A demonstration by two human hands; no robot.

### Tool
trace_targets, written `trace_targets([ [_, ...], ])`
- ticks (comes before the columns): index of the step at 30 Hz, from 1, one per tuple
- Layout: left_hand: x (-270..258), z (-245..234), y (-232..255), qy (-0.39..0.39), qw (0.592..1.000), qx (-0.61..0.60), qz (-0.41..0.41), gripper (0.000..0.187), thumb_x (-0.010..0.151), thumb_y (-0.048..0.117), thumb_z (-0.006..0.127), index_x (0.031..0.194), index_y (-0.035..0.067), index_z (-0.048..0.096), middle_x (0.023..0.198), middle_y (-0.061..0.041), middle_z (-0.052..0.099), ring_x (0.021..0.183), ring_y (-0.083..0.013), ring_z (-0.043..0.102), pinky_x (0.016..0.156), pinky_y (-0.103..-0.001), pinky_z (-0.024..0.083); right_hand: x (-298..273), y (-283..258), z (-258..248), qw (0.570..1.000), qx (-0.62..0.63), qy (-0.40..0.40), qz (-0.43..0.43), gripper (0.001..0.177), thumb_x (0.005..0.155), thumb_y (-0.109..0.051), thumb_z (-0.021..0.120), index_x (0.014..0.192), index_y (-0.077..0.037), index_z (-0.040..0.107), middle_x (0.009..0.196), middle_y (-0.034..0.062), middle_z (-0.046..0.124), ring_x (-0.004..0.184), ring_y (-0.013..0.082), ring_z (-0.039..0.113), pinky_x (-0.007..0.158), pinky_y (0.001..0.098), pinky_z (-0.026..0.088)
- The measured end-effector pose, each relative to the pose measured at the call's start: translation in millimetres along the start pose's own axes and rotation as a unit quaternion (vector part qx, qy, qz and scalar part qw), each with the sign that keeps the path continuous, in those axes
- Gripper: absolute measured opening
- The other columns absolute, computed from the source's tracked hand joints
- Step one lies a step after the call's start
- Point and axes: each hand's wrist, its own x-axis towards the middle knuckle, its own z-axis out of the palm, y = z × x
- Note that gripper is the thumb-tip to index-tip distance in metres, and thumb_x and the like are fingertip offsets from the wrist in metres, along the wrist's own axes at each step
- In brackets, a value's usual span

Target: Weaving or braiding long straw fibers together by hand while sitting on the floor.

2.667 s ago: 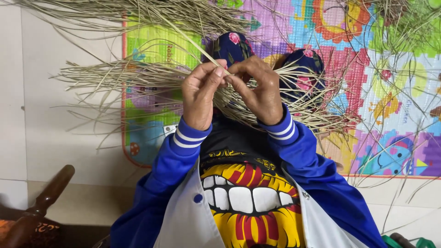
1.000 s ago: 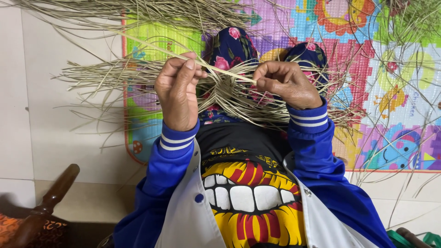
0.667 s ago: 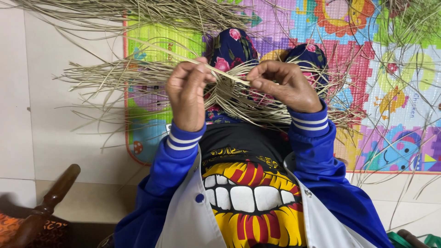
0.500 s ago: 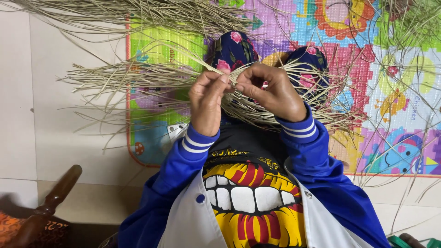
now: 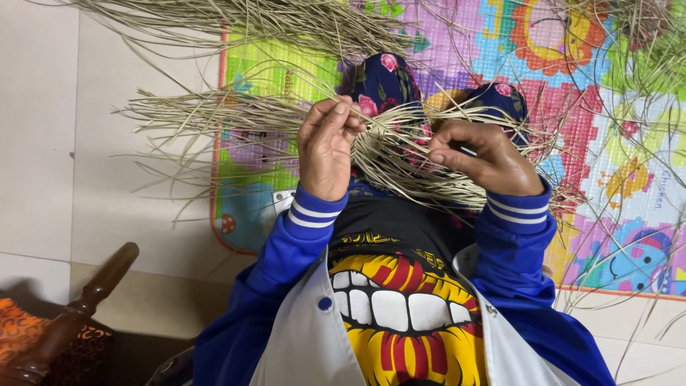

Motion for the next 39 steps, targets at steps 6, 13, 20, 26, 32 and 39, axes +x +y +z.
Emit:
trace_targets([
  [6,2,0,-1,-0.006,0.999,0.034,0.031,0.016,0.097,0.010,0.069,0.106,-0.003,0.068,0.092,-0.016,0.071,0.080,-0.0120,0.067,0.079,-0.029,0.063,-16,21,-12,0.999,-0.025,0.012,0.022,0.009,0.093,-0.006,0.074,0.090,0.002,0.070,0.077,0.0107,0.062,0.073,0.0199,0.059,0.069,0.0344,0.048],
  [13,-8,13,-14,-0.053,0.990,0.113,0.065,0.019,0.092,0.009,0.076,0.105,-0.002,0.067,0.093,-0.019,0.071,0.078,-0.0162,0.068,0.074,-0.032,0.064,20,-5,19,0.994,-0.058,0.086,-0.019,0.022,0.089,-0.007,0.083,0.105,0.004,0.071,0.087,0.0177,0.065,0.079,0.0263,0.063,0.072,0.0397,0.050],
  [20,-10,2,-15,-0.044,0.994,0.102,0.010,0.018,0.094,0.011,0.074,0.106,-0.001,0.068,0.092,-0.015,0.072,0.084,-0.0127,0.066,0.076,-0.030,0.062,37,-2,52,0.995,-0.016,0.100,-0.001,0.010,0.095,-0.007,0.076,0.091,-0.001,0.071,0.068,0.0083,0.061,0.067,0.0162,0.058,0.059,0.0325,0.047],
  [26,-6,1,-10,-0.036,0.997,0.006,-0.073,0.012,0.096,0.013,0.070,0.103,0.003,0.068,0.093,-0.012,0.069,0.086,-0.0132,0.060,0.076,-0.026,0.055,41,-4,69,0.993,0.013,0.113,0.003,0.014,0.097,-0.011,0.073,0.085,-0.005,0.070,0.059,0.0035,0.061,0.059,0.0127,0.057,0.056,0.0268,0.045],
  [32,-1,-11,-17,0.008,0.998,-0.004,-0.056,0.008,0.094,0.010,0.071,0.098,0.003,0.068,0.086,-0.013,0.068,0.078,-0.0167,0.063,0.066,-0.026,0.053,44,-18,83,0.994,0.007,0.110,-0.019,0.014,0.099,-0.009,0.069,0.086,-0.004,0.068,0.061,0.0093,0.059,0.061,0.0148,0.053,0.057,0.0319,0.044],
  [39,7,-5,-10,0.046,0.999,-0.015,-0.004,0.006,0.090,0.006,0.073,0.092,0.003,0.068,0.082,-0.014,0.069,0.076,-0.0202,0.069,0.073,-0.034,0.062,44,-14,91,0.992,0.001,0.119,-0.032,0.017,0.101,-0.011,0.067,0.084,-0.007,0.067,0.061,0.0075,0.058,0.059,0.0138,0.052,0.056,0.0306,0.043],
])
